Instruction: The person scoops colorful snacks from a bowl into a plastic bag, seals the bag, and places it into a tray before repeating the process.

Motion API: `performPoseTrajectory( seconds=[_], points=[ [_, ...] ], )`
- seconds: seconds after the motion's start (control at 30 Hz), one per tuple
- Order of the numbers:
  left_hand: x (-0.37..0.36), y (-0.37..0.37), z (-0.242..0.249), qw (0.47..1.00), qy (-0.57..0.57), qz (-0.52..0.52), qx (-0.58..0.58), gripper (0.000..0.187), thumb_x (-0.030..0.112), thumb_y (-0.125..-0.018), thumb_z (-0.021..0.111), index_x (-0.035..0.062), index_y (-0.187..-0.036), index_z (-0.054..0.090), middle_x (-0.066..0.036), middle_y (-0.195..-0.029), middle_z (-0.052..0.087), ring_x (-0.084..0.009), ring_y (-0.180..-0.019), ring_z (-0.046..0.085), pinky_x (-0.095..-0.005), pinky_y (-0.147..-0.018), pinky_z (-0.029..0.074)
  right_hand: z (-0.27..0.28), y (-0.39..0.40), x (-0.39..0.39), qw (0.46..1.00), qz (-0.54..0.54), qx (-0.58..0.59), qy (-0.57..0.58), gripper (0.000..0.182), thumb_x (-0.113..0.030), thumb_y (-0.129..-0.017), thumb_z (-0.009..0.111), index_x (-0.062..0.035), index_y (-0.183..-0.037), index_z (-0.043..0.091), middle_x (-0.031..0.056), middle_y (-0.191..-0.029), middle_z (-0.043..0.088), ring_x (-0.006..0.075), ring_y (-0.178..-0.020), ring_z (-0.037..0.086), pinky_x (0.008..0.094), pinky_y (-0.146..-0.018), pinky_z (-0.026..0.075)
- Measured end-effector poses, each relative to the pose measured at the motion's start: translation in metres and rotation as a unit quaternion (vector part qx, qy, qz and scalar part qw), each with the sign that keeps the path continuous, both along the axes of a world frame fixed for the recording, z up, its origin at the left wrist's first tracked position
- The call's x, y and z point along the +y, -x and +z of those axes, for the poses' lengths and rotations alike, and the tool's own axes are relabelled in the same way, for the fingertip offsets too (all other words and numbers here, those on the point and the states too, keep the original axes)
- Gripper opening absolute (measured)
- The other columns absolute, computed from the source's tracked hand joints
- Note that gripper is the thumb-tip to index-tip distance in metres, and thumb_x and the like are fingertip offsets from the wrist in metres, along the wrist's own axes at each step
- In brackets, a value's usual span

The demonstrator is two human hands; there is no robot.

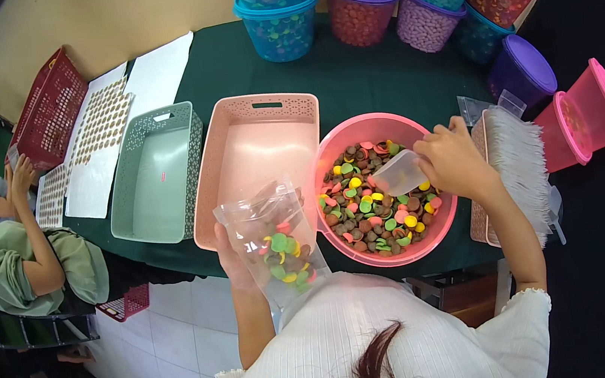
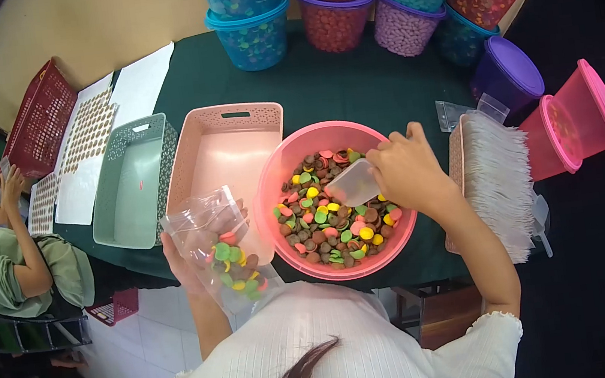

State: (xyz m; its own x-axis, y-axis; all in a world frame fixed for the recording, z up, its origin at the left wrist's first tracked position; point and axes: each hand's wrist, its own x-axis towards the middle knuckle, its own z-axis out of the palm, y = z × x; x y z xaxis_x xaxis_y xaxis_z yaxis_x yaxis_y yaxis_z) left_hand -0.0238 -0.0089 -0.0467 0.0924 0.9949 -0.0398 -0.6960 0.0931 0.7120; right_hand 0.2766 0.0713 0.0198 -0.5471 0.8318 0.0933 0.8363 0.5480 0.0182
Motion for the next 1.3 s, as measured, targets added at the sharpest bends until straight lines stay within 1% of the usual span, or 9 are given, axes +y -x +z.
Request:
performPoseTrajectory(
  seconds=[0.13, 0.27, 0.47, 0.6, 0.87, 1.03, 1.13, 1.2, 1.3],
  points=[
    [-0.001, 0.003, -0.017, 0.994, 0.065, 0.088, -0.019, 0.07, 0.057, -0.084, 0.035, 0.0, -0.124, 0.037, -0.016, -0.114, 0.05, -0.0263, -0.104, 0.049, -0.0365, -0.086, 0.041, -0.015, 0.005, -0.002, 0.993, 0.028, 0.046, 0.106, 0.015, -0.018, -0.075, 0.054, -0.0046, -0.07, 0.058, 0.0086, -0.063, 0.054, 0.0231, -0.069, 0.051, 0.0362, -0.072, 0.029],
    [-0.001, 0.005, -0.016, 0.995, 0.065, 0.06, -0.04, 0.067, 0.058, -0.084, 0.035, 0.0009, -0.12, 0.04, -0.013, -0.111, 0.052, -0.0235, -0.098, 0.051, -0.0357, -0.083, 0.043, -0.014, 0.007, 0.004, 0.987, 0.013, 0.052, 0.154, 0.018, -0.02, -0.077, 0.052, -0.005, -0.069, 0.058, 0.0092, -0.061, 0.052, 0.023, -0.068, 0.05, 0.0357, -0.073, 0.029],
    [-0.004, -0.002, 0.002, 0.992, 0.063, 0.028, 0.102, 0.079, 0.065, -0.081, 0.032, 0.0001, -0.125, 0.035, -0.014, -0.113, 0.052, -0.0221, -0.097, 0.053, -0.0347, -0.082, 0.044, -0.004, 0.01, 0.008, 0.958, 0.015, 0.115, 0.263, 0.019, -0.021, -0.077, 0.052, -0.0043, -0.071, 0.058, 0.0101, -0.061, 0.053, 0.0231, -0.068, 0.05, 0.0356, -0.072, 0.028],
    [-0.005, -0.009, 0.008, 0.993, 0.058, -0.023, 0.104, 0.084, 0.069, -0.079, 0.029, 0.0009, -0.128, 0.03, -0.016, -0.115, 0.05, -0.0239, -0.095, 0.054, -0.0357, -0.078, 0.047, -0.021, 0.019, 0.006, 0.978, 0.04, 0.11, 0.172, 0.019, -0.021, -0.077, 0.052, -0.0041, -0.071, 0.058, 0.0105, -0.062, 0.054, 0.0236, -0.068, 0.051, 0.0353, -0.072, 0.028],
    [-0.006, -0.016, 0.016, 0.986, 0.089, -0.017, 0.14, 0.086, 0.07, -0.078, 0.026, -0.0017, -0.125, 0.033, -0.018, -0.107, 0.054, -0.0254, -0.089, 0.056, -0.0341, -0.074, 0.049, -0.018, 0.035, -0.003, 0.948, 0.079, 0.109, 0.287, 0.02, -0.021, -0.076, 0.049, -0.0037, -0.072, 0.059, 0.0138, -0.062, 0.056, 0.0275, -0.067, 0.053, 0.0386, -0.072, 0.029],
    [-0.006, -0.019, 0.014, 0.985, 0.109, -0.035, 0.133, 0.087, 0.071, -0.078, 0.027, -0.0011, -0.127, 0.031, -0.018, -0.108, 0.053, -0.0244, -0.089, 0.056, -0.0328, -0.073, 0.049, -0.021, 0.037, -0.007, 0.952, 0.06, 0.125, 0.272, 0.021, -0.022, -0.079, 0.049, -0.0038, -0.076, 0.06, 0.0105, -0.061, 0.055, 0.0236, -0.067, 0.051, 0.0353, -0.078, 0.028],
    [-0.005, -0.02, 0.014, 0.983, 0.105, -0.056, 0.137, 0.086, 0.07, -0.078, 0.026, -0.0011, -0.126, 0.031, -0.018, -0.108, 0.053, -0.0246, -0.089, 0.056, -0.0328, -0.074, 0.049, -0.02, 0.034, -0.002, 0.942, 0.077, 0.127, 0.299, 0.022, -0.02, -0.082, 0.048, -0.0015, -0.08, 0.06, 0.0093, -0.06, 0.054, 0.0209, -0.059, 0.051, 0.035, -0.072, 0.034],
    [-0.005, -0.021, 0.013, 0.981, 0.104, -0.073, 0.149, 0.086, 0.071, -0.078, 0.021, 0.0013, -0.128, 0.03, -0.017, -0.107, 0.053, -0.0245, -0.088, 0.057, -0.0337, -0.072, 0.05, -0.019, 0.032, 0.001, 0.861, 0.031, 0.26, 0.437, 0.023, -0.02, -0.084, 0.048, 0.0007, -0.081, 0.058, 0.0062, -0.059, 0.053, 0.0145, -0.052, 0.05, 0.0312, -0.059, 0.038],
    [-0.005, -0.02, 0.012, 0.982, 0.093, -0.09, 0.14, 0.086, 0.072, -0.078, 0.015, 0.0032, -0.128, 0.029, -0.016, -0.106, 0.053, -0.0244, -0.087, 0.057, -0.0341, -0.068, 0.051, -0.001, 0.033, 0.003, 0.811, -0.025, 0.273, 0.516, 0.024, -0.021, -0.086, 0.048, 0.0013, -0.085, 0.056, 0.0088, -0.07, 0.058, 0.015, -0.053, 0.062, 0.0344, -0.071, 0.045]
  ],
)
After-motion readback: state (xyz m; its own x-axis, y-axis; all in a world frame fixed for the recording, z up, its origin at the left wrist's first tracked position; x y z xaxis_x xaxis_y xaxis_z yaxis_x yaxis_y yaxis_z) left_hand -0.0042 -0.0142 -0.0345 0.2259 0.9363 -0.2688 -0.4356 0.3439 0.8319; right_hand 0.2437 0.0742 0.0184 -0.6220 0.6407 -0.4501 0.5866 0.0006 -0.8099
